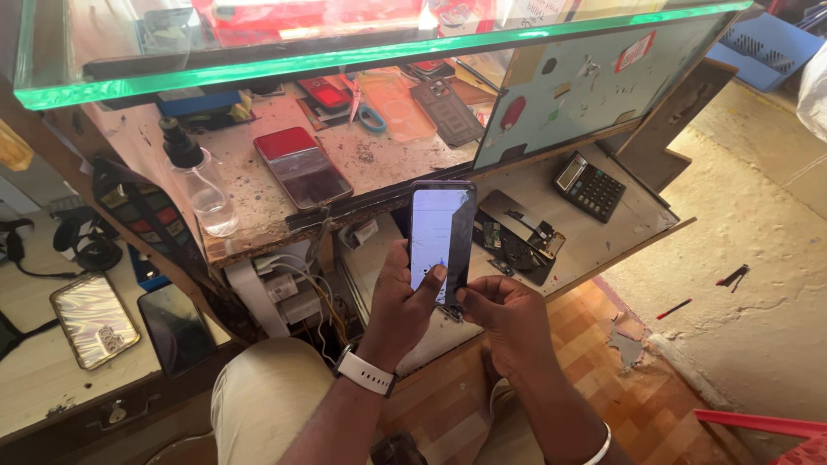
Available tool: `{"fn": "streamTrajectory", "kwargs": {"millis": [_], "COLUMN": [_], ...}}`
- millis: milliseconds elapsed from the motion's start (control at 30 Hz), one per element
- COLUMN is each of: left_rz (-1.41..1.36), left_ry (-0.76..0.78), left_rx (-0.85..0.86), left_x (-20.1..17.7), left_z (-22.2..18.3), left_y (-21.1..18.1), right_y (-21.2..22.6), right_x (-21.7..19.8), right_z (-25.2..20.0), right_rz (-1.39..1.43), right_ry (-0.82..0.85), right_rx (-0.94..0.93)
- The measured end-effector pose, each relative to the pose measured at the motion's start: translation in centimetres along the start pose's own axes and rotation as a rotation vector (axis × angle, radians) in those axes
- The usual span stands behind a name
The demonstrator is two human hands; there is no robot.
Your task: The person holds a smartphone and uses a thin metal tool to pry open the device's casing. They remove the back cover to expose the internal components, including the battery and circuit board. The person then uses a screwdriver to manipulate screws inside the phone and later holds a screen protector package next to the device.
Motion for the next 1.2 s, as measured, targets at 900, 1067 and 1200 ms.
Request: {"fn": "streamTrajectory", "kwargs": {"millis": [900, 1067, 1200], "left_rz": [0.18, -0.016, -0.107], "left_ry": [-0.06, -0.292, -0.306], "left_rx": [0.053, 0.287, 0.325], "left_x": [-1.2, -7.2, -8.1], "left_z": [0.6, 0.3, 0.1], "left_y": [-2.2, -7.5, -7.6], "right_y": [1.9, 4.6, 5.4], "right_x": [1.2, -1.9, -0.6], "right_z": [-1.0, 1.6, 4.3], "right_rz": [0.09, -0.504, -0.901], "right_ry": [0.148, -0.072, -0.064], "right_rx": [-0.114, -0.277, -0.549]}}
Point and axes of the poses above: each hand's wrist, its own z-axis towards the middle knuckle, its own x-axis out of the palm, y = z × x, the point moved 9 cm from there along z, towards the middle knuckle, and after that the axes turned 12 degrees about -y, right-handed, at the moved point
